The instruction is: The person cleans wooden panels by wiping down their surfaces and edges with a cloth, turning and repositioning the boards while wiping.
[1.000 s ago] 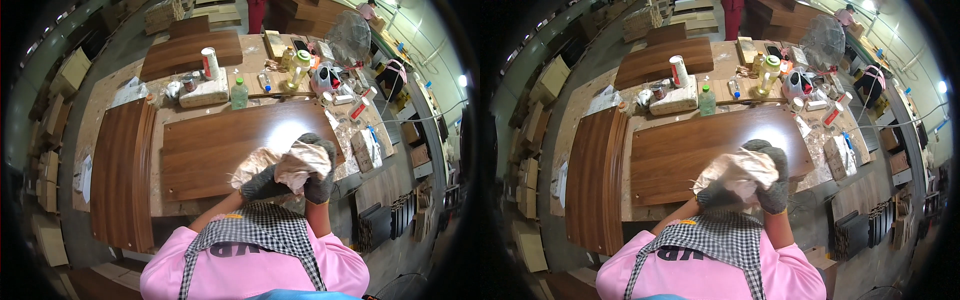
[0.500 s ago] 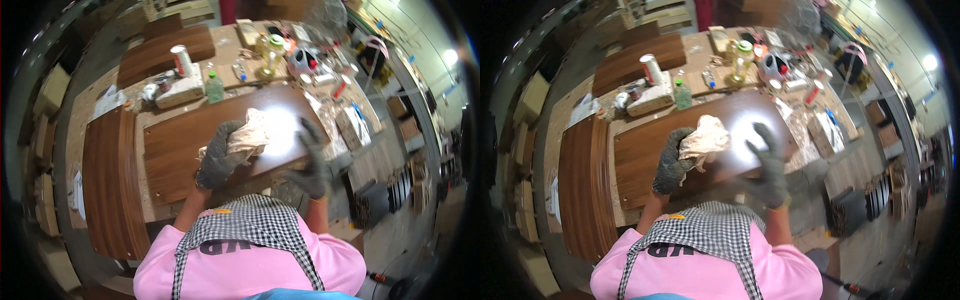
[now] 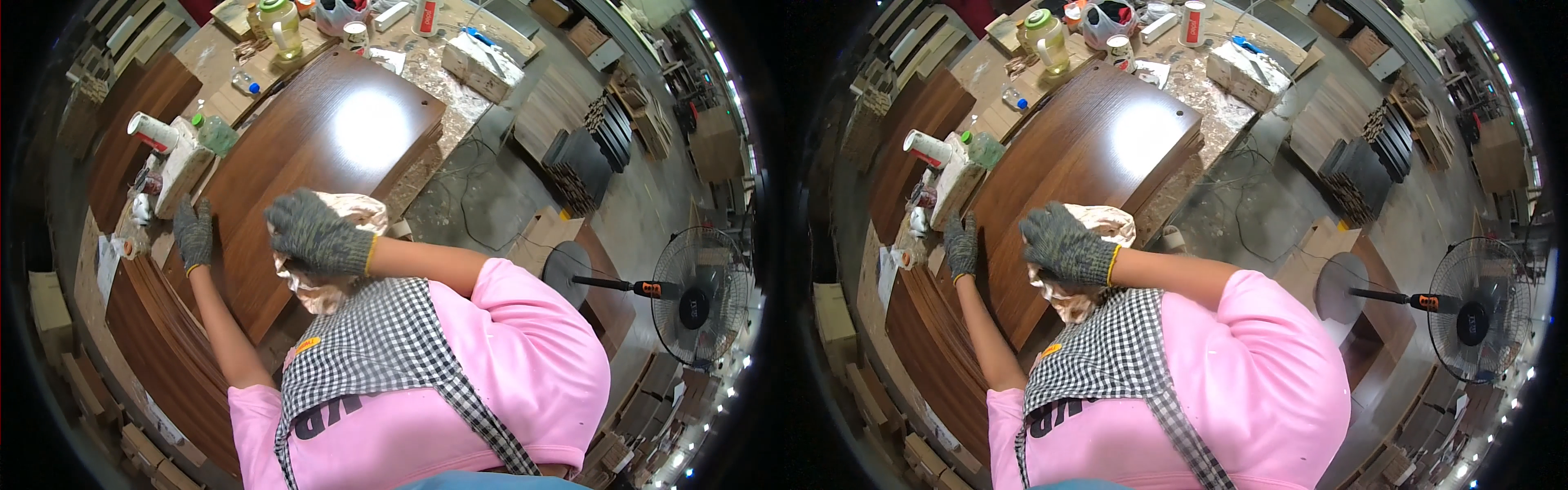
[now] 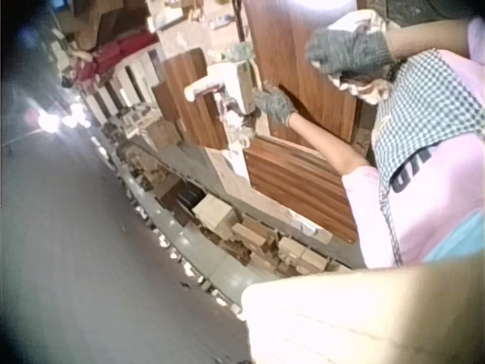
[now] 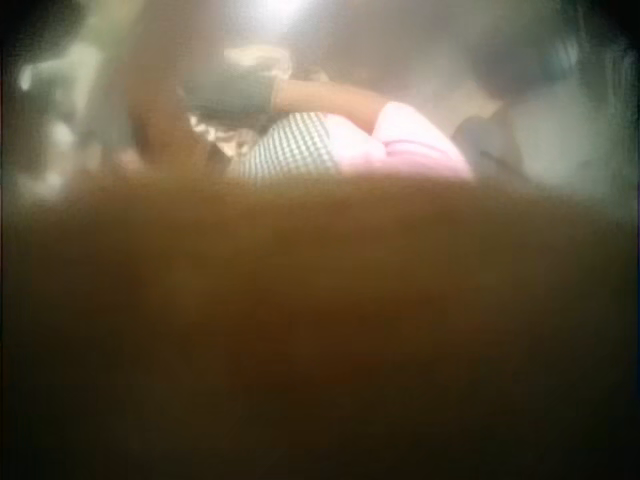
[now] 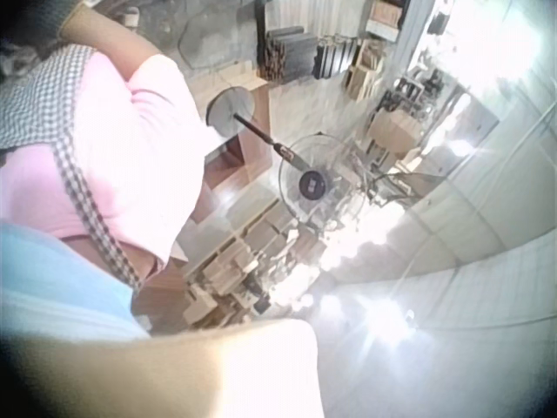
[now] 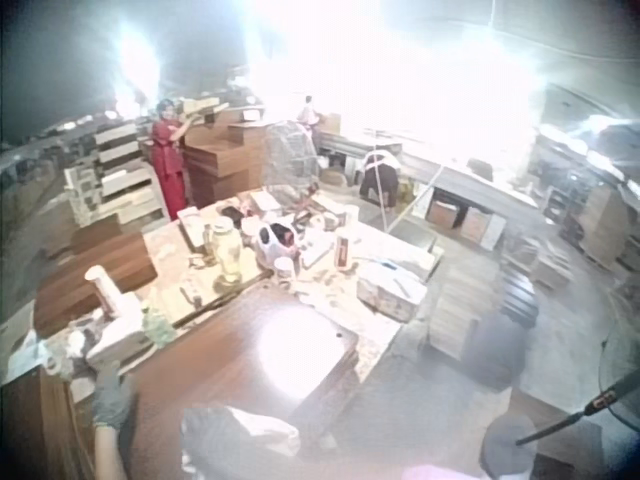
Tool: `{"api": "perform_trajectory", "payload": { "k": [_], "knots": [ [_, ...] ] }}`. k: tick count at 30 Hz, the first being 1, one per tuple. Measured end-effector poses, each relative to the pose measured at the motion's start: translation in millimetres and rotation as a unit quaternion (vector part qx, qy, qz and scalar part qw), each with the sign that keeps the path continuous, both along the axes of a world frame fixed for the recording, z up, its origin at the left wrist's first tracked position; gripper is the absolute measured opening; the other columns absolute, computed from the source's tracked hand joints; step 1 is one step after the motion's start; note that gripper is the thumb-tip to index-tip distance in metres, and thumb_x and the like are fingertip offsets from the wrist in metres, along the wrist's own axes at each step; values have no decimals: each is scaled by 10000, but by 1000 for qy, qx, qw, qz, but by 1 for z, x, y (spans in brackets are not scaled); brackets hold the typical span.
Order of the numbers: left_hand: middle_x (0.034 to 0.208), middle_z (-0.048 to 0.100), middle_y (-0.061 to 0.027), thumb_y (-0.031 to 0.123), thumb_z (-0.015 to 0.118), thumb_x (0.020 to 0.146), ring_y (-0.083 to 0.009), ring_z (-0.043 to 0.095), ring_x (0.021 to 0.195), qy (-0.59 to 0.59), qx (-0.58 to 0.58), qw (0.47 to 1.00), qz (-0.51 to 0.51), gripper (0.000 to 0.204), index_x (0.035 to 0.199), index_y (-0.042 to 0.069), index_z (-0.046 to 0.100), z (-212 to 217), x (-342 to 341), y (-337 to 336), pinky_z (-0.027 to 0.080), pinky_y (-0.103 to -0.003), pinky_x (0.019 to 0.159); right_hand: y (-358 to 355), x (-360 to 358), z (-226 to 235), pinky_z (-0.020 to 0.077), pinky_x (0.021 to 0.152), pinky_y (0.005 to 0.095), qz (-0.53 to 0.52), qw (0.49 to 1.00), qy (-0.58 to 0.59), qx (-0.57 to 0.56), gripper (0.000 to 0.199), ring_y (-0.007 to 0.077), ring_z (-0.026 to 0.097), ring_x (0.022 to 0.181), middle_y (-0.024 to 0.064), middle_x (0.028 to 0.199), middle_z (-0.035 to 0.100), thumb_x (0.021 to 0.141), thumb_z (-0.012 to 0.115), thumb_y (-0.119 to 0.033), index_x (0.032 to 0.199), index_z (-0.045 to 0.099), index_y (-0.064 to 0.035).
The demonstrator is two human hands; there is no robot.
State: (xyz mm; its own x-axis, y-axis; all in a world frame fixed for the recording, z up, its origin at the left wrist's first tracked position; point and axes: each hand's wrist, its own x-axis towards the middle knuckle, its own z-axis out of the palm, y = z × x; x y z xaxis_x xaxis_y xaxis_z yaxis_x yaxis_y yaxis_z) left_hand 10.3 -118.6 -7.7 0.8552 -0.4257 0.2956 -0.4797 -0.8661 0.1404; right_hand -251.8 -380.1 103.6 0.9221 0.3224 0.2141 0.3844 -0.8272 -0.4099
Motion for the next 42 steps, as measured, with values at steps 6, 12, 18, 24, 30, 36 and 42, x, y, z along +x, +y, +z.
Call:
{"api": "perform_trajectory", "payload": {
  "k": [6, 12, 18, 24, 30, 36, 42],
  "knots": [
    [1418, 591, -225, 432, 533, 1033, -387, 517, 1328, 43, 19, 999, 20, 567, 1415, 14, 572, -2, -11, -17, 353, -463, 1150, -141, -27, -118, 355, 1178, 520, -229, 964, -68, -121, 470, 308, 490, 1359, 147, 1424, 571, 961, 582, -325, 1363, 597, -81],
    [1415, 594, -220, 408, 547, 1034, -390, 525, 1313, 16, 30, 999, 11, 537, 1409, 26, 586, -14, -9, 1, 366, -471, 1141, -390, -80, -179, 507, 890, 466, -572, 772, 170, -219, 231, 357, 644, 1087, 212, 1133, 687, 928, 529, -116, 1078, 685, -35],
    [1331, 620, -248, 387, 611, 996, -411, 531, 1256, 11, -21, 1000, 4, 528, 1385, 30, 595, -9, -18, -5, 366, -483, 1130, -359, -83, -71, 433, 1094, 379, -356, 859, -115, 350, 386, 253, 582, 1224, 135, 1315, 643, 1033, 574, -232, 1341, 609, -1],
    [1357, 603, -253, 421, 593, 1002, -419, 510, 1281, 20, -3, 1000, 20, 561, 1431, 61, 561, -14, -10, -11, 334, -504, 1158, -142, -1, 20, 540, 996, 335, -131, 786, 123, 591, 344, 208, 671, 1108, 116, 1197, 712, 958, 700, -168, 1287, 676, -72],
    [1426, 575, -217, 415, 548, 1029, -429, 493, 1306, 22, -11, 1000, 18, 551, 1440, 49, 547, -13, -9, -6, 280, -504, 1202, -71, -8, -42, 380, 1108, 554, -20, 993, -115, 22, 406, 353, 522, 1304, 154, 1380, 563, 865, 671, -268, 1257, 649, -163],
    [1377, 597, -222, 267, 647, 976, -398, 511, 1317, -2, -58, 997, 48, 487, 1393, 23, 582, -6, -18, -14, 367, -485, 1160, -299, -11, -86, 473, 1011, 494, -328, 933, -144, -40, 404, 411, 606, 1144, 220, 1216, 640, 869, 641, -165, 1270, 668, -124],
    [1370, 600, -216, 190, 684, 923, -406, 514, 1321, -177, -36, 982, 51, 463, 1355, 44, 606, 16, -48, -19, 374, -505, 1160, -306, 20, 16, 542, 829, 457, -360, 927, -109, 9, 262, 355, 685, 891, 164, 937, 703, 922, 672, -320, 1049, 752, -105]
  ]
}}
